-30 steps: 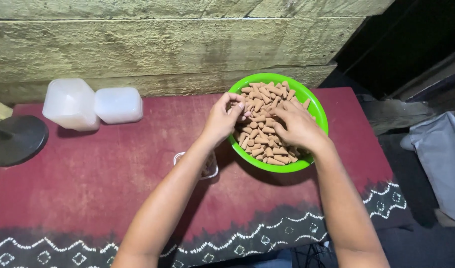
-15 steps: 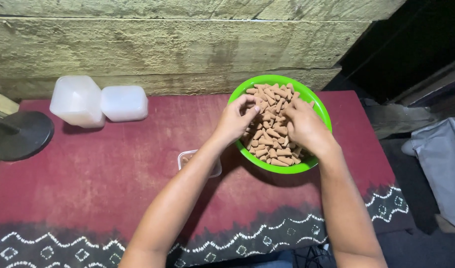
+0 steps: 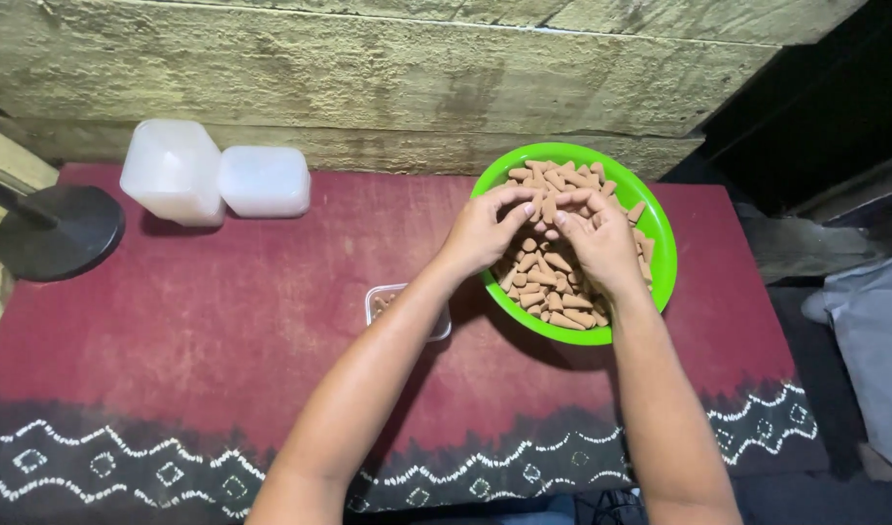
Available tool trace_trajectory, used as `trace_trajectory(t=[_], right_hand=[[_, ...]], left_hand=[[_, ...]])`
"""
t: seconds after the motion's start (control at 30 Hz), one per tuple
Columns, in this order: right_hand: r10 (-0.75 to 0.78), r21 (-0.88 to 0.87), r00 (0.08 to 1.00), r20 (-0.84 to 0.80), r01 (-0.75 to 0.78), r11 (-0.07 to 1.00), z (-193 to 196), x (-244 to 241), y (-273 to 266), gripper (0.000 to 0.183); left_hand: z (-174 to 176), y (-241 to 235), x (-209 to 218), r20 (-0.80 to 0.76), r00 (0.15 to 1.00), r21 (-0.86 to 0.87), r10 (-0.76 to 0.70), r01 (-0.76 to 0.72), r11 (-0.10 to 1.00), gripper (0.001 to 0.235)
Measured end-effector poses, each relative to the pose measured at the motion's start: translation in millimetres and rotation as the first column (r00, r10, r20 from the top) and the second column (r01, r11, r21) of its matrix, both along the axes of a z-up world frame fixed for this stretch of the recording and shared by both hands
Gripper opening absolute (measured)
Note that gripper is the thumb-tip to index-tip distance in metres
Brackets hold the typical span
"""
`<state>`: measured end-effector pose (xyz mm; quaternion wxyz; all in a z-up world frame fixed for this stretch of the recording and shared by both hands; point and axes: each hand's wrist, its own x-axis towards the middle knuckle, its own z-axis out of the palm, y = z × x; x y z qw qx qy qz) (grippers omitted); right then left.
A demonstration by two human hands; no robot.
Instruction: A person is manually filling a small plastic container with incense cones from a larger green bowl.
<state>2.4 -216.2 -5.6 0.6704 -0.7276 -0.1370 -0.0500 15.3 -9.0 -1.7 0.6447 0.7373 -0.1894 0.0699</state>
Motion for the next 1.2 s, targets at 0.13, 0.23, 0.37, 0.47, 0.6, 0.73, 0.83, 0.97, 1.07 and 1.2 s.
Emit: trace_trajectory(t=[0.13, 0.23, 0.37, 0.47, 0.6, 0.73, 0.83, 0.97, 1.07, 1.2], right_hand=[[-0.01, -0.015, 1.0, 0.019, 0.01, 1.0, -0.7, -5.0, 5.1, 0.027], [0.007, -0.01, 0.999, 0.032, -0.006, 1.0, 4.5, -8.0, 7.8, 0.026], [0.008, -0.016, 0.999, 0.036, -0.007, 1.0, 5.2, -6.6, 8.4, 0.025], [0.01, -0.015, 0.999, 0.036, -0.01, 1.0, 1.4, -3.7, 6.8, 0.025], [0.011, -0.015, 0.999, 0.034, -0.01, 1.0, 6.3, -9.7, 8.9, 0.026], [0.012, -0.008, 0.999, 0.032, -0.012, 1.0, 0.4, -7.5, 6.8, 0.026], [0.009, -0.008, 0.999, 0.036, -0.008, 1.0, -0.6, -7.5, 7.0, 0.026], [0.003, -0.011, 0.999, 0.035, -0.002, 1.0, 1.3, -9.3, 8.8, 0.026], [0.002, -0.013, 0.999, 0.037, -0.002, 1.0, 0.7, -9.1, 9.3, 0.026], [0.001, -0.016, 0.999, 0.035, -0.001, 1.0, 1.0, -9.6, 10.6, 0.026]], left_hand=[[6.2, -1.1, -7.2, 0.061, 0.998, 0.028, -0.016, 0.015, 1.0, 0.024], [8.3, -0.4, -8.1, 0.069, 0.997, 0.009, -0.026, 0.025, 1.0, 0.023], [2.6, -1.6, -6.8, 0.098, 0.995, 0.028, -0.008, 0.005, 1.0, 0.023], [2.5, -1.5, -8.1, 0.106, 0.994, 0.032, -0.005, 0.002, 0.999, 0.023], [7.0, 0.4, -10.5, 0.114, 0.993, 0.029, -0.006, 0.003, 1.0, 0.023], [3.3, -0.3, -7.7, 0.11, 0.994, 0.037, -0.01, 0.006, 0.999, 0.023], [5.4, 0.4, -8.8, 0.106, 0.994, 0.04, -0.014, 0.01, 0.999, 0.022], [7.9, 2.0, -10.5, 0.11, 0.994, 0.039, -0.02, 0.016, 0.999, 0.022], [5.6, 1.0, -9.4, 0.121, 0.992, 0.039, -0.02, 0.015, 0.999, 0.022], [5.4, 1.5, -9.8, 0.125, 0.992, 0.042, -0.015, 0.01, 0.999, 0.021]])
